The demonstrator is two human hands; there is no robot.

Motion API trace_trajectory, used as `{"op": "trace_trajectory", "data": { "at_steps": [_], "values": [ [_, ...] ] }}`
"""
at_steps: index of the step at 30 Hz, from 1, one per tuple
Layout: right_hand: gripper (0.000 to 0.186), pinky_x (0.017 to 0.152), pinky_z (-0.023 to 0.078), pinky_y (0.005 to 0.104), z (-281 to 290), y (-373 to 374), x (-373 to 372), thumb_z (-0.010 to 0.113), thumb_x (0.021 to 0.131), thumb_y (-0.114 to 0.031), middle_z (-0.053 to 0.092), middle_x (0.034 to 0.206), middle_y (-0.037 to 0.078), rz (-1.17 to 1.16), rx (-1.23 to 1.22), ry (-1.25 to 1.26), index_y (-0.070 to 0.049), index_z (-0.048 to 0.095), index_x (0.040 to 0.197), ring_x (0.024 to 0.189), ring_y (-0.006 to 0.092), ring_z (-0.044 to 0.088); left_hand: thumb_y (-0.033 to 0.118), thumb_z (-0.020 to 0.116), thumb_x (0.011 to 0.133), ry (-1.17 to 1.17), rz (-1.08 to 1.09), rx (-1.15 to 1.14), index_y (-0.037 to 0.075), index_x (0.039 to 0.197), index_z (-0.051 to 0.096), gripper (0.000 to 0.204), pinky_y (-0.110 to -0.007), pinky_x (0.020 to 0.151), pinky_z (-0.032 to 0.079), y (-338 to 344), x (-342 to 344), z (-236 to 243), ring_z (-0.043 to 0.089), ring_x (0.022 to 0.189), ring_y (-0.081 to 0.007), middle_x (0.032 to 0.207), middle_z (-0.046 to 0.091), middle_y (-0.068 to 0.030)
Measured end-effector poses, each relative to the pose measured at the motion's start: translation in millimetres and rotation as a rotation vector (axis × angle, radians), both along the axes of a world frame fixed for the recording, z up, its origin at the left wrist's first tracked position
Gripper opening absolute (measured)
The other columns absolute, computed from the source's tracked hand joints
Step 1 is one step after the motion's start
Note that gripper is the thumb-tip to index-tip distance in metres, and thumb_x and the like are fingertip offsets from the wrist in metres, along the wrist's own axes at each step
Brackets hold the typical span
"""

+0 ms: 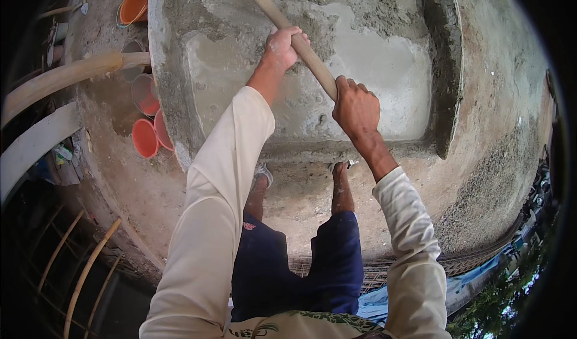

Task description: The person uses a long-handled tool to spread and level wet concrete within a rectangular form on the ground. The person repeatedly pushes and pulls the tool across the surface to smooth it. Another person is visible nearby carrying a bucket.

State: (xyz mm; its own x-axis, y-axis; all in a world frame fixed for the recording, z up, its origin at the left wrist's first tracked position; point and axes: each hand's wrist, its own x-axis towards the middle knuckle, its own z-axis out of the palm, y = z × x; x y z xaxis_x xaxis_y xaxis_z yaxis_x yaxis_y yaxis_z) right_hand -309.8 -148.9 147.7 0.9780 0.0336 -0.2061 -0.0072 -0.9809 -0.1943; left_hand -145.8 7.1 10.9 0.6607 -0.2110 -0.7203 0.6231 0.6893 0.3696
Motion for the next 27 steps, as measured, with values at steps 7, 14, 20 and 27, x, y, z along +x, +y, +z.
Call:
{"op": "trace_trajectory", "data": {
  "at_steps": [7,14,20,27],
  "values": [
    [0.027,0.076,0.054,0.0529,-38.3,87.3,-94.6,0.070,0.080,-0.012,0.071,0.093,0.025,-0.587,0.654,0.364,-0.005,0.059,0.104,0.091,0.0443,0.070,0.011,0.072,0.097,-0.160,-0.347,0.425,0.000,0.104,0.057,0.020,-0.038,0.057,0.056,21.3,-11.9,-6.9,0.061,0.067,-0.0208,0.083,0.060,-0.0073],
    [0.025,0.076,0.055,0.0447,26.9,110.7,-266.4,0.071,0.086,-0.014,0.069,0.086,0.021,-0.778,1.007,0.599,-0.004,0.062,0.108,0.081,0.0399,0.070,0.012,0.074,0.090,0.169,-0.539,0.554,0.004,0.108,0.053,0.028,-0.039,0.047,0.052,24.2,-189.9,21.7,0.055,0.054,-0.0193,0.074,0.055,-0.0055],
    [0.024,0.076,0.052,0.0559,-50.5,93.5,-186.9,0.069,0.085,-0.014,0.069,0.090,0.025,-0.610,0.892,0.304,-0.006,0.061,0.106,0.089,0.0509,0.065,0.014,0.071,0.094,0.114,-0.384,0.614,0.003,0.102,0.052,0.023,-0.039,0.049,0.053,40.6,-79.5,24.9,0.054,0.055,-0.0188,0.073,0.053,-0.0051],
    [0.032,0.079,0.053,0.0503,-62.5,77.8,-116.5,0.073,0.083,-0.017,0.070,0.091,0.024,-0.615,0.936,0.354,-0.005,0.064,0.112,0.090,0.0469,0.068,0.008,0.065,0.093,0.169,-0.474,0.949,-0.008,0.094,0.061,0.017,-0.038,0.047,0.053,44.1,-20.7,-35.4,0.057,0.054,-0.0199,0.073,0.058,-0.0103]
  ]
}}
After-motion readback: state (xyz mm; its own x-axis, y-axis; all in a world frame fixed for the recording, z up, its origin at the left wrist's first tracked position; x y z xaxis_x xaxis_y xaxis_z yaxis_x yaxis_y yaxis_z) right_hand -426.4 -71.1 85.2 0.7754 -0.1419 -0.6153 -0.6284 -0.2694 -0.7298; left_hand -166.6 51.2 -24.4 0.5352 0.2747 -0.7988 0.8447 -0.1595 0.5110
